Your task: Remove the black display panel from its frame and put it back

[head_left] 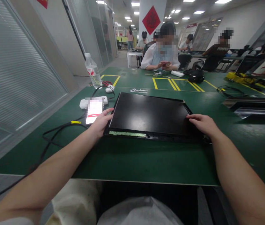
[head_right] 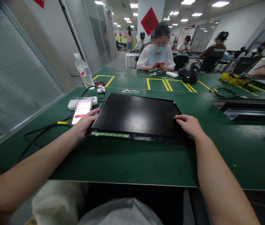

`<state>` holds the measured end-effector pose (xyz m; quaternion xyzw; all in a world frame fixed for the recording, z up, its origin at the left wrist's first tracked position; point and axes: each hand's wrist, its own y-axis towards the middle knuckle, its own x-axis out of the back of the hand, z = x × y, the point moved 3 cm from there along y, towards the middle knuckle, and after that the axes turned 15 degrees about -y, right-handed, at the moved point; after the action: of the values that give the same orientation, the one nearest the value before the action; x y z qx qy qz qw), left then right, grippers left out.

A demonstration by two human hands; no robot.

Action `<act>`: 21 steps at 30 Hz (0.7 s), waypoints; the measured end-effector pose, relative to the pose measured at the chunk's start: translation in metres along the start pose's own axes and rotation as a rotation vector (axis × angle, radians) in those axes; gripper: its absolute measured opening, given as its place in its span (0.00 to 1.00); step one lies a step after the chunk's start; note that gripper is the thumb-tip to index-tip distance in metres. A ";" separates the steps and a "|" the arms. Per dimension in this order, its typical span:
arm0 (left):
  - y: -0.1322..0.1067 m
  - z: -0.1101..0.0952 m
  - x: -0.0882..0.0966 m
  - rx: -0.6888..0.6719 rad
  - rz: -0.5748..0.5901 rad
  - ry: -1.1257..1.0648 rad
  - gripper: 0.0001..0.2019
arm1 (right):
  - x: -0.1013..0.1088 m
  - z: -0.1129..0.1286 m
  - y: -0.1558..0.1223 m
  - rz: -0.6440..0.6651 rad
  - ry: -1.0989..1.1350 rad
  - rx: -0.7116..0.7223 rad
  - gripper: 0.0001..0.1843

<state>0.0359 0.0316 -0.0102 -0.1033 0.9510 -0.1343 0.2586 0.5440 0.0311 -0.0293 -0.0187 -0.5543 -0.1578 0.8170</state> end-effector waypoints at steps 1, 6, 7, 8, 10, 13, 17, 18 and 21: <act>-0.001 0.000 0.000 0.004 0.009 0.006 0.26 | 0.000 0.000 0.000 -0.003 0.002 0.010 0.16; -0.007 -0.001 -0.004 0.007 0.057 0.052 0.21 | 0.000 0.001 0.001 0.002 0.012 0.010 0.15; -0.008 -0.002 -0.005 0.001 0.062 0.059 0.20 | 0.000 0.001 0.001 0.007 0.009 0.001 0.15; -0.009 -0.002 -0.005 -0.007 0.066 0.065 0.18 | 0.000 0.001 0.000 0.012 0.007 -0.003 0.15; -0.009 -0.003 -0.006 -0.019 0.070 0.072 0.16 | -0.001 0.001 0.001 0.009 0.007 0.001 0.15; -0.008 -0.004 -0.006 -0.035 0.071 0.073 0.14 | -0.001 0.000 0.002 0.000 0.010 0.034 0.15; -0.006 -0.005 -0.006 -0.057 0.073 0.066 0.12 | -0.002 -0.001 0.003 0.007 -0.012 0.037 0.14; -0.006 -0.005 -0.006 -0.061 0.077 0.067 0.11 | -0.002 -0.002 0.003 0.005 -0.017 0.035 0.14; -0.008 -0.004 -0.004 -0.063 0.130 0.098 0.11 | -0.001 -0.001 0.003 -0.003 -0.014 0.038 0.14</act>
<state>0.0383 0.0260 -0.0028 -0.0430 0.9710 -0.0922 0.2166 0.5449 0.0338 -0.0300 -0.0035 -0.5630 -0.1483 0.8131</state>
